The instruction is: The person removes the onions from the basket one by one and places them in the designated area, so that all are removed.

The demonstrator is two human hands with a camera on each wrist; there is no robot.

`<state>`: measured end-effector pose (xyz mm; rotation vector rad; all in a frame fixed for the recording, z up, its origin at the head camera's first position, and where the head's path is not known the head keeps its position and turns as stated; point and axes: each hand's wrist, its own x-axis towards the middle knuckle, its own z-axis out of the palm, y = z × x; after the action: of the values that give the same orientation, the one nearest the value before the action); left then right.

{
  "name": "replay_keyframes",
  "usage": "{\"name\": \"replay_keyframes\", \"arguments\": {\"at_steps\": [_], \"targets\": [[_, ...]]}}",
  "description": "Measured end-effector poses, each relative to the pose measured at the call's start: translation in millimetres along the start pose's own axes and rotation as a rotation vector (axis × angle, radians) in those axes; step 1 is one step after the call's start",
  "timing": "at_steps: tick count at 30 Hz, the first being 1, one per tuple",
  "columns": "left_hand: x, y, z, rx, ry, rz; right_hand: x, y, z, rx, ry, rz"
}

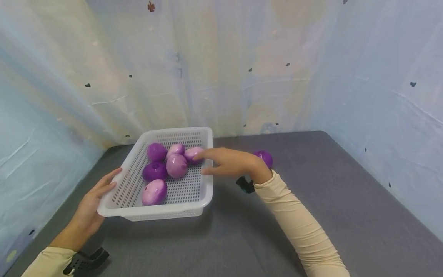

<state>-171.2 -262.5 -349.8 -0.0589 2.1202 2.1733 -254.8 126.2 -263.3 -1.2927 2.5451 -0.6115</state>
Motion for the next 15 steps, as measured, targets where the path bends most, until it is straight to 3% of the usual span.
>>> {"name": "replay_keyframes", "arguments": {"at_steps": [7, 15], "targets": [[0.6, -0.4, 0.5, 0.008, 0.003, -0.010, 12, -8, 14, -0.052, -0.059, -0.005], [0.3, -1.2, 0.3, 0.009, -0.002, -0.003, 13, -14, 10, -0.075, -0.033, -0.024]]}}
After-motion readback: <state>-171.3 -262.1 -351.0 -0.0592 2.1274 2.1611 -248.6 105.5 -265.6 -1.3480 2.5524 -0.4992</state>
